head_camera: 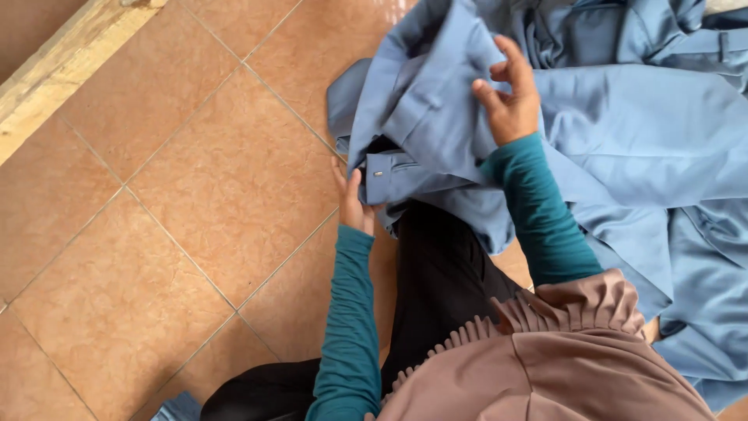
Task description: The person sits on a tiled floor and folds several pairs of light blue trousers by hand. They smooth the fabric, fold the legs together, and then fold the pants into neat rectangular stacks, placing each finished pair onto a growing pile.
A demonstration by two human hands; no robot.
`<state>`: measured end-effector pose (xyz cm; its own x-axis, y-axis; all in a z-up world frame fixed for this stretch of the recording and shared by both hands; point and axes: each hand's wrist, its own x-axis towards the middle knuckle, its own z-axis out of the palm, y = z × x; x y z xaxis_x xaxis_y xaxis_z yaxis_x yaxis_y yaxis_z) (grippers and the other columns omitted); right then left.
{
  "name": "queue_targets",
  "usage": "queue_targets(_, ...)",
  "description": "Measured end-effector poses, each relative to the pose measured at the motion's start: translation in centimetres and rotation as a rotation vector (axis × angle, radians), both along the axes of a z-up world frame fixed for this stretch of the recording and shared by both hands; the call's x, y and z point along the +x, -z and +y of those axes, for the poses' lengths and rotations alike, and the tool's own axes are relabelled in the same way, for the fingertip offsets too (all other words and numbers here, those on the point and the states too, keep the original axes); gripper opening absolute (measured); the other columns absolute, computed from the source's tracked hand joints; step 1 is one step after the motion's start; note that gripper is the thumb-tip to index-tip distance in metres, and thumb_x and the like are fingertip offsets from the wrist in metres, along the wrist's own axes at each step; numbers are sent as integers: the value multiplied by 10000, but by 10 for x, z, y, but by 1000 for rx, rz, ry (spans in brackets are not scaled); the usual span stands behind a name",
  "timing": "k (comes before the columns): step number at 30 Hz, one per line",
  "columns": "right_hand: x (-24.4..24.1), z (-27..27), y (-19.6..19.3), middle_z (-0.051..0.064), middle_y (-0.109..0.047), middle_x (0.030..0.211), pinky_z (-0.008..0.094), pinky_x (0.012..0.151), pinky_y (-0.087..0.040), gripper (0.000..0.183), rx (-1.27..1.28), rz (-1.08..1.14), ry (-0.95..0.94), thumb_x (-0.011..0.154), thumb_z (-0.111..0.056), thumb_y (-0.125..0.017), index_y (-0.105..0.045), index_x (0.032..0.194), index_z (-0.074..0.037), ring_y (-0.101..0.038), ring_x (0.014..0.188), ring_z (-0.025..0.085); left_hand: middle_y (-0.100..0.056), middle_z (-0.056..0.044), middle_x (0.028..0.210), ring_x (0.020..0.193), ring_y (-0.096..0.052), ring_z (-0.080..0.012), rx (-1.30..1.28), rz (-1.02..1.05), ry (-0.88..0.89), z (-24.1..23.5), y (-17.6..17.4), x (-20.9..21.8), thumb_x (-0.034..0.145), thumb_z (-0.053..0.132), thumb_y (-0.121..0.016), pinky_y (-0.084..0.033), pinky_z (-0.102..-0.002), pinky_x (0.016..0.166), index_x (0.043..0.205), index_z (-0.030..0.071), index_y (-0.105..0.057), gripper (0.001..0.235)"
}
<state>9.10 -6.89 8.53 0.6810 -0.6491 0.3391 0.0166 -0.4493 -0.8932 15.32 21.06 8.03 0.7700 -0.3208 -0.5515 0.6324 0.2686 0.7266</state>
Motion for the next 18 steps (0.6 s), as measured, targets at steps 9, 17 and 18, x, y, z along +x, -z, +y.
queue_targets(9, -36, 60, 8, 176, -404, 1541, 616, 1100, -270, 800, -582, 229, -65, 826, -664, -775, -592, 1437, -181, -368, 1421, 419, -232, -150, 1662, 1459, -372, -297, -36, -602, 256, 21, 65, -35, 869, 98, -828, -456, -389, 1155, 1623, 187, -299, 925)
queue_targets(17, -40, 37, 68, -18, -507, 1480, 510, 1044, -369, 448, -472, 535, -48, 752, -574, -848, -637, 1037, -300, -461, 1388, 256, -450, -315, 1460, 1088, -687, -388, 246, -504, 126, 8, 92, 1, 762, 180, -932, -657, -355, 887, 1463, 152, -431, 863)
queue_targets(18, -39, 31, 61, -78, -484, 1470, 507, 1027, -400, 529, -327, 616, -87, 703, -603, -867, -621, 1112, -375, -485, 1351, 232, -425, -299, 1490, 1176, -652, -393, 192, -536, 166, 8, 89, 3, 689, 202, -987, -627, -363, 962, 1489, 169, -429, 976)
